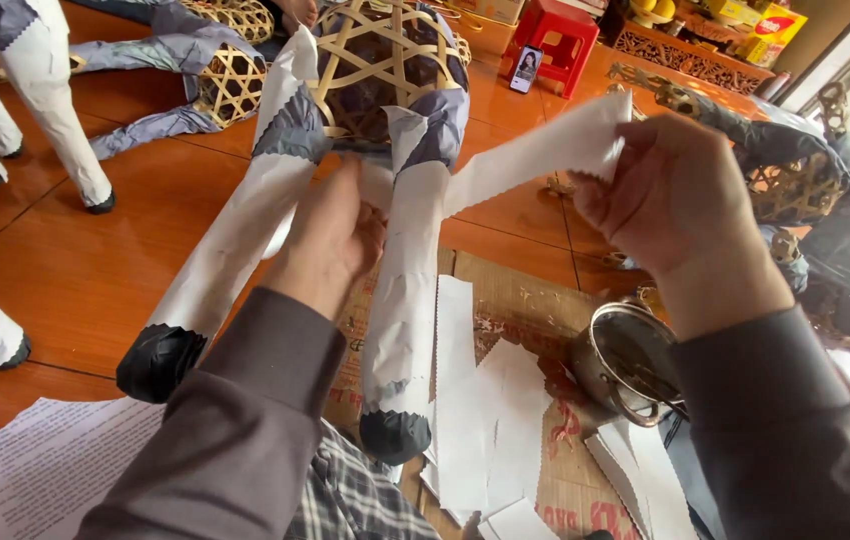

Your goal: Tearing strips of paper and pasting them onto a bamboo animal frame to cover it.

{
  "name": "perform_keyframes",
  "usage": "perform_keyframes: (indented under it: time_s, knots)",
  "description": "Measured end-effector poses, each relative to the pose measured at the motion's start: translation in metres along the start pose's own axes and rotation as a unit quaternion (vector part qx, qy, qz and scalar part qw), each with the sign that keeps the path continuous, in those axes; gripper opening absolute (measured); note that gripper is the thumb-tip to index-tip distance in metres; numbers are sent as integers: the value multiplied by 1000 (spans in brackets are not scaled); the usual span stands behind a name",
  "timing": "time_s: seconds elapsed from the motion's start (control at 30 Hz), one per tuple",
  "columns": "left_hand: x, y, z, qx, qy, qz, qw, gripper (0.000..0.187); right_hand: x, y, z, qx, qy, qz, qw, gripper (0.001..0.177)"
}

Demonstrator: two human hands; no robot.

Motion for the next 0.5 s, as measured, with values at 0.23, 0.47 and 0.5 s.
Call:
perform_keyframes:
  time_s: [0.23,0.47,0.5]
  knots:
    - [-26,-42,-70,40,-227,314,921,45,18,-80,11,71,41,-121,989,8]
    - [-22,-62,-60,44,-341,369,863,56,16,-129,21,56,64,-356,931,12]
    - [-17,-61,-65,68,-320,329,886,54,17,-132,23,53,65,-364,928,12]
Point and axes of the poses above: each hand's wrist, its own z-axis towards the middle knuckle, its own y-axis out of the back of the hand, x = y × z, the point moved 8 cm from there along z, towards the middle knuckle, and after that the axes turned 1 degree about x, right-handed, at the moved point
